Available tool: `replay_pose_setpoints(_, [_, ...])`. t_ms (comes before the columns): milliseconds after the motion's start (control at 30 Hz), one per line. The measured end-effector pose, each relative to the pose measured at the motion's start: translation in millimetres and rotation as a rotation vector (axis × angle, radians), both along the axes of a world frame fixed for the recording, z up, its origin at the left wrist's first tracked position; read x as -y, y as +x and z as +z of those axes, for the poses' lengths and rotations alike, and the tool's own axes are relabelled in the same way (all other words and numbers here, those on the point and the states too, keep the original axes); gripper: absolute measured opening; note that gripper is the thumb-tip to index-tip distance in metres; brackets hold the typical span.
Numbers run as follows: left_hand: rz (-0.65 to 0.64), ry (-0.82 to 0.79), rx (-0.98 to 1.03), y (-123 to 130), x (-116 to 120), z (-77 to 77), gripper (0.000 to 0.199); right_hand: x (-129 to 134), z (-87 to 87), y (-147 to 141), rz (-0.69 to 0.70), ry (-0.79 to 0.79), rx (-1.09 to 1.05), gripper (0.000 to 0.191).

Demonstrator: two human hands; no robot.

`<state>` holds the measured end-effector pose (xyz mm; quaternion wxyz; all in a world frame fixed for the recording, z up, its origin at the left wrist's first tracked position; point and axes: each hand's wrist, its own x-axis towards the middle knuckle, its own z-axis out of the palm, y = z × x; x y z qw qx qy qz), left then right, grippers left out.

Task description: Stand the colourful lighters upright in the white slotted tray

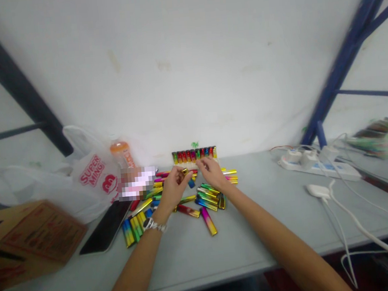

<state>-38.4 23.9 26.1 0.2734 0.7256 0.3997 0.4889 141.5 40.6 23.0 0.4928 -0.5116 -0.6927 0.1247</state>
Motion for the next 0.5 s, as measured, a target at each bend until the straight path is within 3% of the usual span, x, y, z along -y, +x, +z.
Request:
replay_pose_setpoints(133, [-0.148, -0.14, 0.253, 6.2, 5.2, -5.3, 0.033, 32.7, -0.5, -13.8, 0.189, -0.151, -0.292, 0.044])
replay_pose_setpoints(233, [-0.23, -0.214, 0.287, 6.0, 9.6, -10.5, 0.035, 41.6, -3.8, -21.6, 0.255, -0.219, -0.542, 0.04])
replay_pose_setpoints(333, [-0.247, -0.179, 0.111, 3.0, 13.8, -13.1, 0.032, 41.9, -7.5, -25.4, 0.205, -0.203, -0.688, 0.039])
replay_pose_setpoints(500, [-0.192, -0.009, -0.182, -0.5, 16.9, -10.6, 0.024, 42.3, -8.5, -27.2, 0.135, -0.159, -0.67, 0.045])
